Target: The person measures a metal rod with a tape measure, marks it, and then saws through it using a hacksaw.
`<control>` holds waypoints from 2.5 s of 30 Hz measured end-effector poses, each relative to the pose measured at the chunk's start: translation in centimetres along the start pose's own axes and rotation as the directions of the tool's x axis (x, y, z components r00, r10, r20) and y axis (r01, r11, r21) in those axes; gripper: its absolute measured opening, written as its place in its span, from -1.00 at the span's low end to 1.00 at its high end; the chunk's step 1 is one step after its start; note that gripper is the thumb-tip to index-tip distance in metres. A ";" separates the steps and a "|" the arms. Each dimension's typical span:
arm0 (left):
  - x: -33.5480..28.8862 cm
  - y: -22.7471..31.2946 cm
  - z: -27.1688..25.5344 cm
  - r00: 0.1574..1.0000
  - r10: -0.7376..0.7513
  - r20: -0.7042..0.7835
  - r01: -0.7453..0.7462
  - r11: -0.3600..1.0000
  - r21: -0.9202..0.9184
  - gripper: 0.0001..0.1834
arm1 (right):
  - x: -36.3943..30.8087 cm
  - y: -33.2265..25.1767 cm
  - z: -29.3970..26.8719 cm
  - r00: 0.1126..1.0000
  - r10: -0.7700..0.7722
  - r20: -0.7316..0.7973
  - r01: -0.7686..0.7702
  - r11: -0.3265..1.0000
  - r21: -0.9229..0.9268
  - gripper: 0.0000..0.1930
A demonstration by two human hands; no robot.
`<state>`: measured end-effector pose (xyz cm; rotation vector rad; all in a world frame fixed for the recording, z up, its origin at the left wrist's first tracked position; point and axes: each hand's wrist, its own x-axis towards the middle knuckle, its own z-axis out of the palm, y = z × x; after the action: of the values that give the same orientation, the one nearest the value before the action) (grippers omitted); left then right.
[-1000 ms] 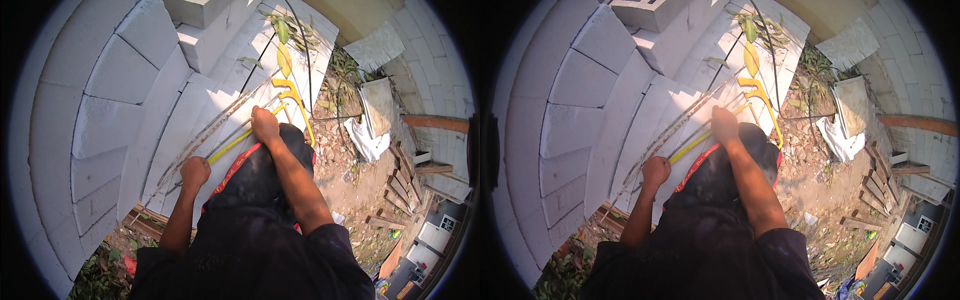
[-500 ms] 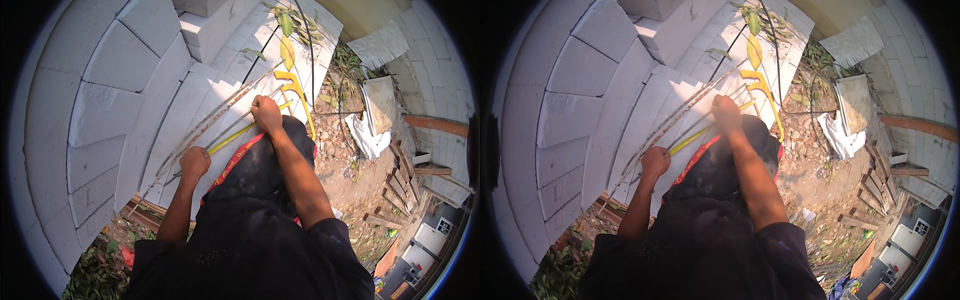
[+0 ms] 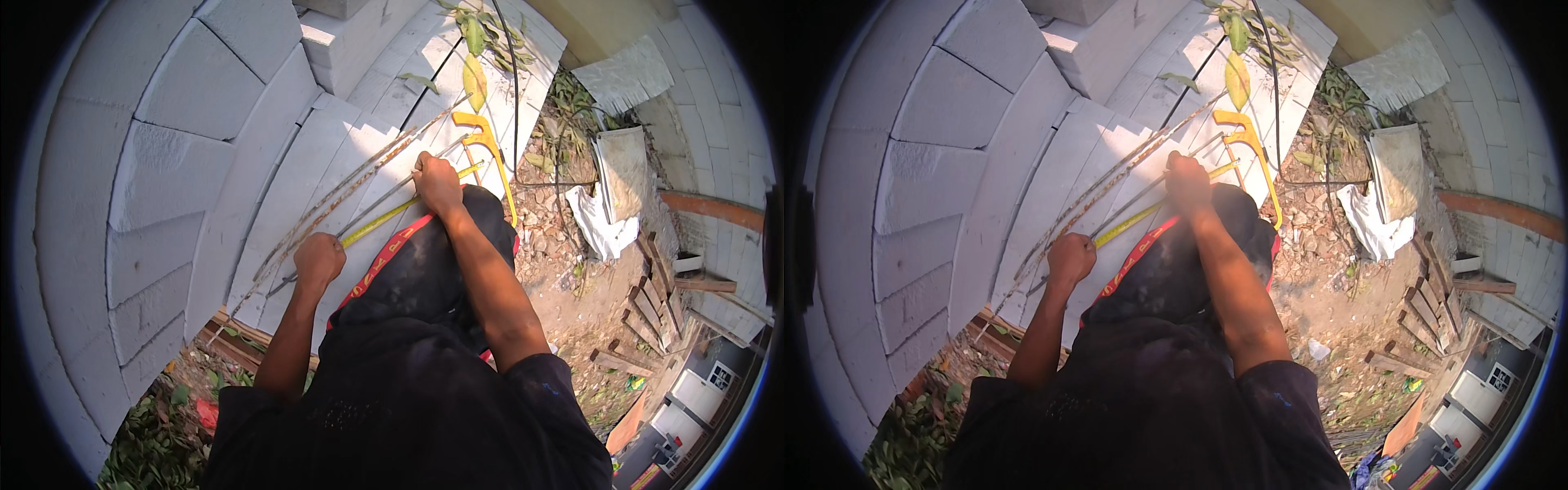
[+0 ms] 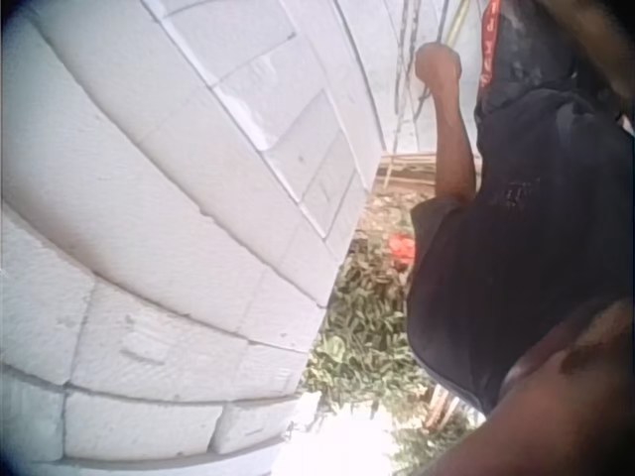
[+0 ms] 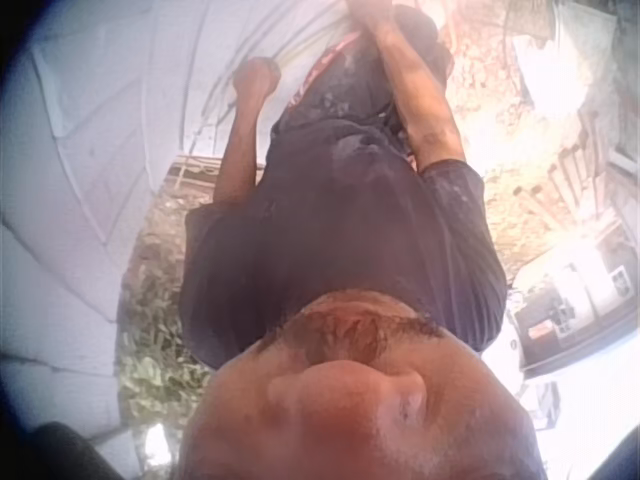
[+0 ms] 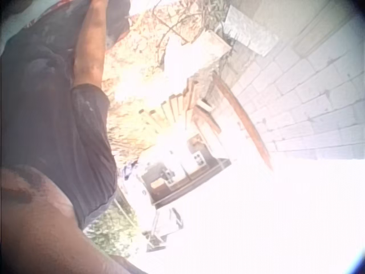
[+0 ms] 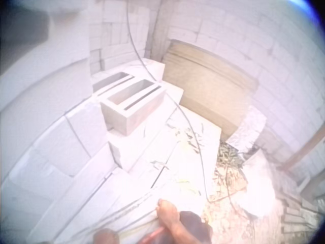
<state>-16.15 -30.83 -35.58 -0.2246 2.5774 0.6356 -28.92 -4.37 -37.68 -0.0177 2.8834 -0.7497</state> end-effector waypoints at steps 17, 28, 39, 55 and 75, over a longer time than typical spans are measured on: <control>0.1 -0.2 0.3 1.000 -0.011 -0.017 0.011 1.000 0.000 -0.76 | -0.5 -0.2 0.2 0.999 0.021 -0.042 -0.025 0.993 -0.114 -0.82; 0.4 -0.2 0.0 0.999 -0.039 0.033 0.039 0.999 0.000 -0.77 | 0.0 0.4 -0.2 1.000 0.018 -0.019 -0.015 0.993 0.121 -0.83; 0.4 -0.4 0.4 1.000 -0.023 0.000 0.023 1.000 -0.007 -0.78 | -0.1 1.1 0.9 0.997 -0.064 -0.039 0.061 0.995 -0.078 -0.84; 0.3 -0.2 0.2 0.999 -0.033 0.004 0.033 0.999 -0.018 -0.77 | -0.3 0.2 0.5 1.000 -0.003 -0.003 0.003 0.995 -0.097 -0.81; 0.3 -1.0 -0.5 0.998 -0.054 0.035 0.054 0.999 -0.003 -0.77 | -0.4 -0.3 1.4 0.999 -0.012 0.036 0.018 0.984 -0.177 -0.83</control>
<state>-16.35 -31.97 -35.76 -0.2809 2.5281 0.6194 -28.28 -5.27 -38.72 -0.0730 2.9098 -0.4877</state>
